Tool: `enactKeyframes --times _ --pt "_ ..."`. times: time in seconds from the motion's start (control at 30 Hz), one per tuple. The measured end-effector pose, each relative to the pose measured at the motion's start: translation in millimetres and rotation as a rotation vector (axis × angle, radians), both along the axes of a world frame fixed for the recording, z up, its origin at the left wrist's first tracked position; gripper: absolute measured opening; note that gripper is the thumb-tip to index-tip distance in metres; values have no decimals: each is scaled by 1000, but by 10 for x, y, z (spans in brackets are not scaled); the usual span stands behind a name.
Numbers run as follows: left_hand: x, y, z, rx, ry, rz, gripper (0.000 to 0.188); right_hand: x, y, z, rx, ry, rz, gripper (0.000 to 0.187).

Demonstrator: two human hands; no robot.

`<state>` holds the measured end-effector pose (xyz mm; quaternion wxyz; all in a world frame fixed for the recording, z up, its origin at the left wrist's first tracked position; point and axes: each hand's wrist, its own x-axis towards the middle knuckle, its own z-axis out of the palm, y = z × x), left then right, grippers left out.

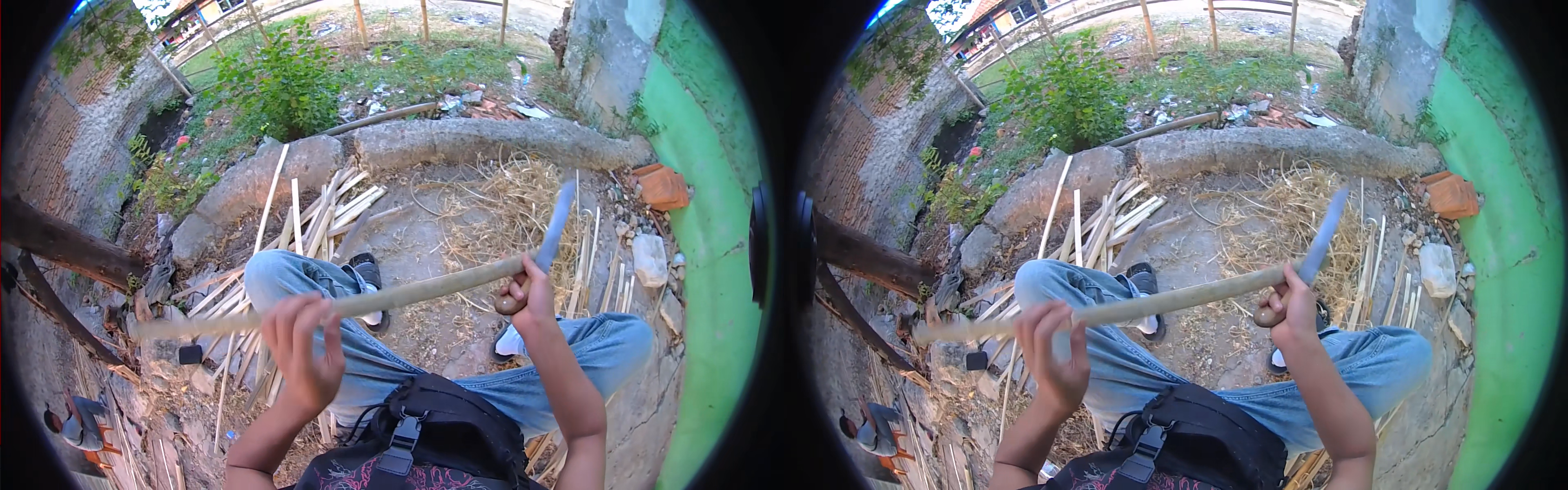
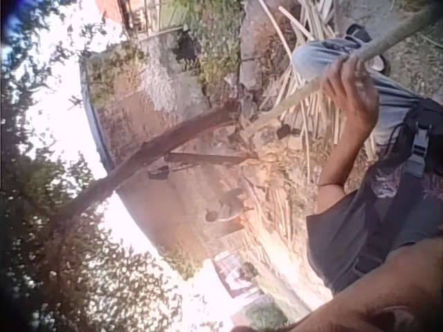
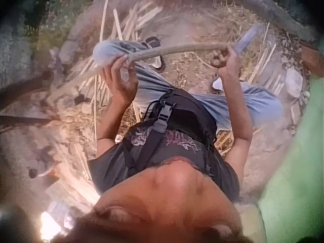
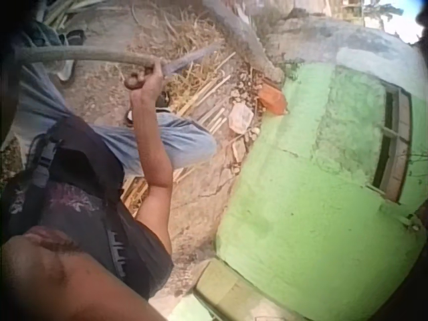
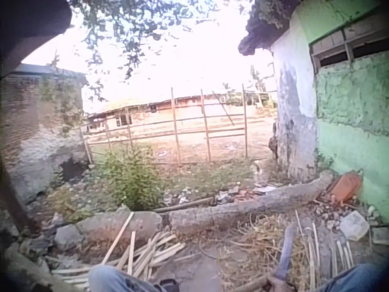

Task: The person strips layers off bamboo stalks using a large knife, handling the bamboo pieces one at a time while seated outdoors.

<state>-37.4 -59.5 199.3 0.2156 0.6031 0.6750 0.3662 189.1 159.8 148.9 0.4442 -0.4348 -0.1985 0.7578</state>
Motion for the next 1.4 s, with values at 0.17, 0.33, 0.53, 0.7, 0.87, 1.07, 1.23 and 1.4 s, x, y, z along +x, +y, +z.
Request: enactKeyframes --times 0.17,0.33,0.53,0.7,0.87,1.07,1.23,1.4 --pt "255 -11 -204 79 -194 -3 58 39 -121 -157 -131 181 -130 16" --pt "-112 602 -336 573 -1125 437 82 -49 -223 -268 -209 164 -166 13" --pt "-693 1137 198 917 -1340 267 34 -169 -209 -639 -85 -72 92 34" --pt "-847 1558 183 927 -1257 355 43 -153 -90 -1281 -58 -641 304 42" --pt "-820 1861 -440 912 -1181 344 41 -165 46 -1572 167 -1157 678 47" --pt "-994 1801 -595 845 -1025 487 30 -686 124 -2094 426 -1221 656 45" --pt "-1118 1622 -441 881 -1074 411 30 -772 175 -2355 379 -1178 622 37" --pt "-1118 1550 -248 955 -802 445 34 -679 53 -2566 285 -1162 578 35"
